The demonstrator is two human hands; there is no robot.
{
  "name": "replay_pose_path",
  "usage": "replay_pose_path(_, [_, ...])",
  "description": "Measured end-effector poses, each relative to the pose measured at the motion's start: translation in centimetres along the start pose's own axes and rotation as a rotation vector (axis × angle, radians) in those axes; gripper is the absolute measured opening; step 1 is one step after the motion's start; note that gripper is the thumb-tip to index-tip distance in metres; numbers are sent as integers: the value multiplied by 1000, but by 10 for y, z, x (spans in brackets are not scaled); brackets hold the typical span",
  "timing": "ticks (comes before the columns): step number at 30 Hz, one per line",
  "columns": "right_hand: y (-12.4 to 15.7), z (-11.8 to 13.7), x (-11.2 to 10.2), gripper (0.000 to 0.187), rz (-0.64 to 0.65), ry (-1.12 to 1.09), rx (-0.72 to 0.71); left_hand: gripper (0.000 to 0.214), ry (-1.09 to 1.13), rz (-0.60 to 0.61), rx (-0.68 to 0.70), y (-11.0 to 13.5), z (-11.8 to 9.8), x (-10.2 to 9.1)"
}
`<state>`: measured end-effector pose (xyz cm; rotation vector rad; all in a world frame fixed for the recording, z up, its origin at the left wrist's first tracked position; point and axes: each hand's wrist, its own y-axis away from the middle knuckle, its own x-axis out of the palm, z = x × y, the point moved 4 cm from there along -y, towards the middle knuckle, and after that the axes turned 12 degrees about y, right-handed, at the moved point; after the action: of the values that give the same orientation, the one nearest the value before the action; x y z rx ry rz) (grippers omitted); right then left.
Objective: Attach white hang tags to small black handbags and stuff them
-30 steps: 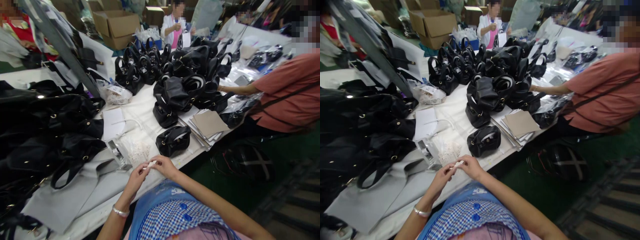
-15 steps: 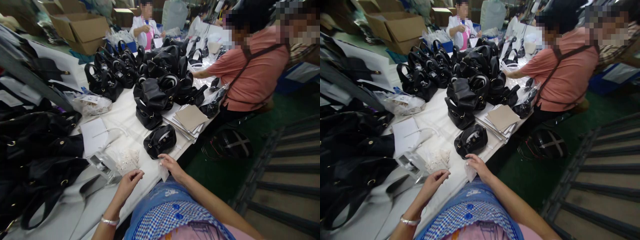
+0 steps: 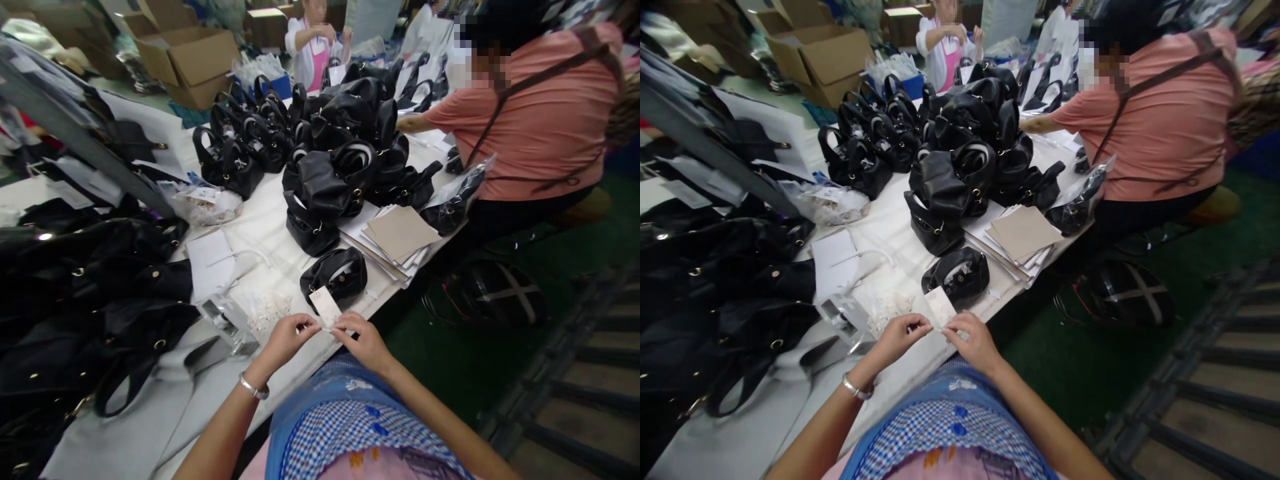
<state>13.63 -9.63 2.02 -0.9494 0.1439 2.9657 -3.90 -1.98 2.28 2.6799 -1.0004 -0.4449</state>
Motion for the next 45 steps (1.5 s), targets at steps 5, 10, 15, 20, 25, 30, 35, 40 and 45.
replay_pose_path(5, [-14, 20, -27, 14, -168, 203, -128, 29, 140, -60, -12, -10, 9, -12])
replay_pose_path(10, [-27, 25, -30, 23, -173, 161, 30, 30, 292, -288, -47, -32, 36, -17])
replay_pose_path(15, [-42, 26, -24, 30, -242, 239, 34, 33, 287, -442, 34, -58, 55, -13])
replay_pose_path(20, [-55, 27, -10, 31, -253, 297, -14, 28, 408, -477, 78, -66, 53, -4])
replay_pose_path(25, [-61, 26, 3, 29, -237, 416, -40, 25, 651, -398, 8, -64, 53, 0])
replay_pose_path(30, [-67, 20, 16, 25, -206, 541, -40, 23, 811, -345, 20, -62, 51, 3])
replay_pose_path(35, [-76, 15, 27, 24, -173, 563, -8, 22, 577, -489, 140, -65, 52, 0])
replay_pose_path(40, [-80, 11, 32, 27, -146, 410, 10, 10, 222, -625, 194, -63, 48, -6])
replay_pose_path(45, [-71, -8, 33, 33, 65, -26, 164, 18, 229, -559, 207, -43, 45, -12])
